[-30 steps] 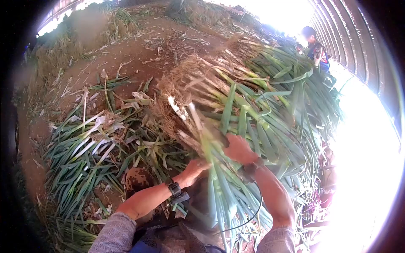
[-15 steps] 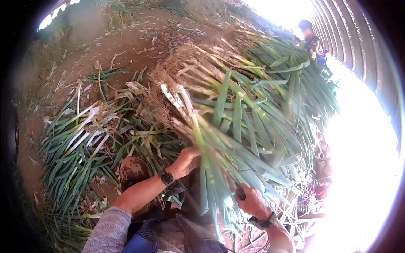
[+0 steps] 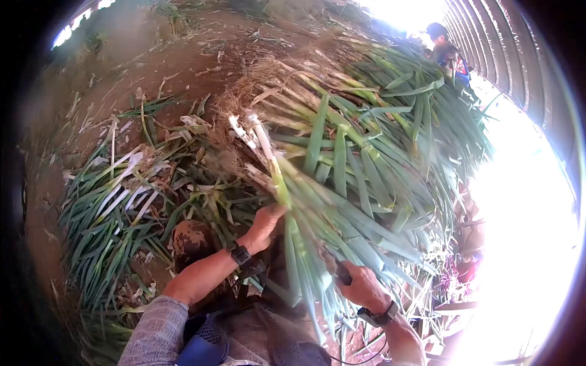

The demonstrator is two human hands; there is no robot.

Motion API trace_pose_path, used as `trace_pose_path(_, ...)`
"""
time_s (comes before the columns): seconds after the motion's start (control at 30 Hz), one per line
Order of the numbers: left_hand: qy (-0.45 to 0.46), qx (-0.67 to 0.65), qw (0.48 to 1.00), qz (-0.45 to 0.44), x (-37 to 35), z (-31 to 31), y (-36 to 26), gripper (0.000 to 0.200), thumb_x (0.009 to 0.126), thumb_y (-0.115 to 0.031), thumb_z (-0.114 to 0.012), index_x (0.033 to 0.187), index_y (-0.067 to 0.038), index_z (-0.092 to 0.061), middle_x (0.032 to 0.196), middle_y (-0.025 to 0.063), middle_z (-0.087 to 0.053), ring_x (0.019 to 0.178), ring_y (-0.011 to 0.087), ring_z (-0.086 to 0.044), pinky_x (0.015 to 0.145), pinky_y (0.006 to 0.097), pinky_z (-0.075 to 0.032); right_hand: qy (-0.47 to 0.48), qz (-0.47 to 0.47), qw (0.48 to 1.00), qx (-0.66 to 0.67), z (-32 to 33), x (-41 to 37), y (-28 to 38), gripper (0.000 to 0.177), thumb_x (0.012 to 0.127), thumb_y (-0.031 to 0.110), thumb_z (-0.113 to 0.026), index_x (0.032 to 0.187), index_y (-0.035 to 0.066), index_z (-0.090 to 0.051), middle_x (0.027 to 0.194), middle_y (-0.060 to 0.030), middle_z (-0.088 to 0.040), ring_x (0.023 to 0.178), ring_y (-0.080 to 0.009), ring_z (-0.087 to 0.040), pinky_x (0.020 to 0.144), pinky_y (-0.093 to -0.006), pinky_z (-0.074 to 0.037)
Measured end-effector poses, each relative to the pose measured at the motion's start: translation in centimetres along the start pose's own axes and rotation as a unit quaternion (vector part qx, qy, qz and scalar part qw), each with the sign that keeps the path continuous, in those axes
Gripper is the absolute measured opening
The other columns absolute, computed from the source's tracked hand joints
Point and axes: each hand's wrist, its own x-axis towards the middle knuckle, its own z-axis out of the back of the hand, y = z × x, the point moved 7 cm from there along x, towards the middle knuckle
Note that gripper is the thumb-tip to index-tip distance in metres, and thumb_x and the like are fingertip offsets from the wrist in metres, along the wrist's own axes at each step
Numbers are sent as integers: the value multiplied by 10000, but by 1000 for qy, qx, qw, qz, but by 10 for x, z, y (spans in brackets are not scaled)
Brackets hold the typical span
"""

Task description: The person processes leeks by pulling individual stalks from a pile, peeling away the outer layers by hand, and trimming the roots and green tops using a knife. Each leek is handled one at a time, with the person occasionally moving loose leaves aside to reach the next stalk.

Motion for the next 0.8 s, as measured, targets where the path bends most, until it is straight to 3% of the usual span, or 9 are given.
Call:
trace_pose_path(0.2,-6,-53,999,-7,5,2,9,374,927,-341,-703,1155,-49,-649,1072,12,-668,928,128,-628,834,318,-531,-7,16,999,-35,-8,31,0,292,803,203,-732,1014,38,-617,690,-200,-608,641,-417,-598,586,-459,-460)
trace_pose_path(0.23,-8,-36,999,-17,6,6,9,374,928,-345,-702,1147,-46,-653,1069,12,-667,925,127,-624,836,317,-525,14,-15,999,-40,-9,39,-1,300,817,244,-680,1046,66,-603,813,-229,-663,794,-451,-630,686,-527,-480)
trace_pose_path(0.4,-17,9,999,-35,1,3,-1,328,933,-312,-696,1105,-34,-662,1013,7,-664,889,115,-612,826,307,-509,24,-33,998,-48,-6,70,9,322,812,232,-677,1078,64,-605,836,-234,-670,811,-453,-632,705,-520,-489)
trace_pose_path(0.5,-38,45,998,-26,-12,-6,-15,276,938,-266,-683,1076,-28,-662,962,5,-662,860,101,-602,797,303,-506,-3,16,999,-39,-5,81,11,329,807,233,-679,1081,66,-607,839,-236,-671,813,-460,-630,707,-519,-492)
trace_pose_path(0.57,-52,74,995,-34,-4,-4,-25,254,937,-244,-678,1064,-25,-660,935,5,-660,847,94,-596,779,302,-504,-13,14,997,-72,0,92,13,304,787,217,-736,1006,40,-621,759,-223,-632,746,-444,-612,653,-489,-473)
trace_pose_path(0.63,-114,151,976,-103,6,10,-41,238,929,-223,-682,1047,-18,-655,910,9,-656,831,95,-590,760,304,-495,-5,11,997,-72,2,94,17,305,786,222,-734,1008,45,-623,761,-224,-632,747,-443,-613,655,-490,-475)
trace_pose_path(0.73,-156,158,971,-87,21,15,-68,257,915,-228,-700,1050,-14,-654,904,9,-652,810,88,-594,720,276,-487,7,2,997,-74,0,95,13,315,793,240,-703,1038,61,-620,808,-229,-652,783,-450,-621,690,-515,-480)
trace_pose_path(0.77,-154,165,962,-151,34,21,-71,266,909,-229,-702,1053,-11,-651,895,17,-651,752,87,-601,634,260,-487,11,-1,997,-80,1,99,12,327,801,252,-675,1067,72,-615,853,-233,-672,818,-458,-630,723,-539,-484)
trace_pose_path(0.8,-153,166,961,-157,41,23,-73,266,909,-229,-702,1053,-11,-651,895,17,-651,752,87,-601,634,260,-487,7,4,997,-81,3,104,13,327,801,252,-675,1067,72,-615,853,-233,-672,818,-458,-630,723,-539,-484)
